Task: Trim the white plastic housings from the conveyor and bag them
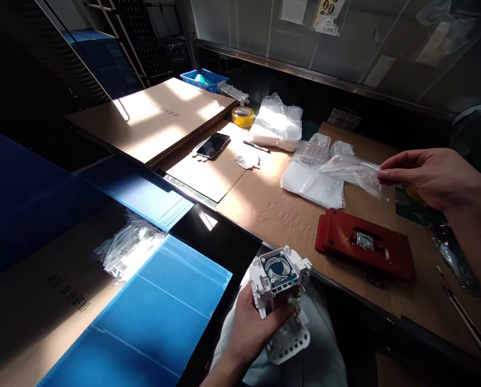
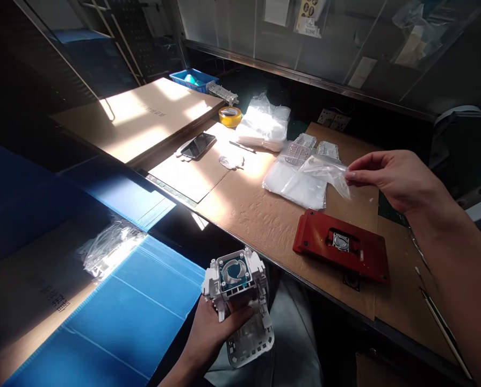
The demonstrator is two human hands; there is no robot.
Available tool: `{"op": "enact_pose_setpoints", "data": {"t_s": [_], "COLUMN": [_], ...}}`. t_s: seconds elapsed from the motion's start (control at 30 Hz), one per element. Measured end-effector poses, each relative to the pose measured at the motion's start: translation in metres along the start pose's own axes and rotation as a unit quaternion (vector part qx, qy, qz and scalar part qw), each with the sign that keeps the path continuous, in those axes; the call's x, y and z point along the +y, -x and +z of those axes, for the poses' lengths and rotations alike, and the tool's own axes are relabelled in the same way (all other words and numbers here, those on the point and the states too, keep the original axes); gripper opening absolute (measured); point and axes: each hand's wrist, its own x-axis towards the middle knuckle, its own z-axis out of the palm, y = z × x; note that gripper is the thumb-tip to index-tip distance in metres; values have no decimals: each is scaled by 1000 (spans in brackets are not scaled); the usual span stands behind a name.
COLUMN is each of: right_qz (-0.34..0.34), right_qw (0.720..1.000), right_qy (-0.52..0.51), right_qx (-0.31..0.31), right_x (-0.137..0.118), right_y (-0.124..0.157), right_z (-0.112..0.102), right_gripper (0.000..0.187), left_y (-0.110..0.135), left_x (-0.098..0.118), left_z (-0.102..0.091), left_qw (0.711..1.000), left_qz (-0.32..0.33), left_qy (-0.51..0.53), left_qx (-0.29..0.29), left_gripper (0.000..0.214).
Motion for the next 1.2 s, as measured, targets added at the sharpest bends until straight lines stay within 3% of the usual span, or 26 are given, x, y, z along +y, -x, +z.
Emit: {"op": "enact_pose_setpoints", "data": {"t_s": [0.07, 0.13, 0.23, 0.33, 0.4, 0.5, 0.57, 0.63, 0.67, 0.7, 0.73, 0.87, 0.93, 1.0, 1.1, 1.17, 1.2], "right_qz": [52, 107, 147, 170, 200, 239, 295, 357, 373, 376, 367, 295, 278, 231, 53, -82, -134], "right_qw": [986, 962, 934, 912, 905, 903, 853, 773, 747, 741, 756, 870, 888, 912, 952, 934, 914], "right_qy": [-157, -243, -248, -261, -274, -317, -406, -494, -516, -521, -507, -384, -357, -313, -175, -103, -79], "right_qx": [-28, -66, -210, -267, -255, -167, -146, -174, -191, -197, -190, -91, -81, -128, -244, -331, -375], "right_x": [9, 16, 22, 28, 37, 58, 70, 79, 82, 84, 86, 93, 94, 90, 77, 66, 62], "right_y": [47, 101, 182, 241, 266, 291, 303, 313, 316, 319, 320, 317, 312, 305, 293, 285, 281], "right_z": [5, 19, 55, 89, 101, 100, 91, 81, 77, 75, 74, 81, 85, 85, 74, 63, 58], "right_gripper": [35, 45, 23, 25, 26, 25, 26, 29, 29, 27, 27, 28, 25, 24, 22, 21, 21], "left_y": [2, 4, 8, 16, 22, 27, 26, 22, 19, 16, 13, 2, -2, -6, -14, -19, -21], "left_x": [-2, -6, -14, -23, -30, -44, -53, -61, -65, -68, -70, -63, -51, -38, -26, -24, -25], "left_z": [-1, 0, 5, 9, 8, -1, -10, -18, -22, -25, -29, -44, -49, -48, -37, -27, -23], "left_qw": [998, 993, 979, 955, 958, 959, 950, 948, 949, 950, 951, 950, 950, 924, 851, 819, 818], "left_qz": [-29, -58, -90, -127, -149, -188, -217, -238, -245, -251, -255, -248, -214, -155, -60, -14, -10], "left_qy": [46, 90, 159, 219, 197, 182, 199, 190, 177, 163, 150, 104, 11, -141, -324, -378, -380], "left_qx": [-23, -41, -94, -154, -143, -111, -103, -94, -88, -86, -92, -157, -228, -319, -408, -432, -432], "left_gripper": [44, 50, 54, 53, 50, 48, 50, 51, 50, 50, 48, 56, 68, 87, 114, 112, 101]}}
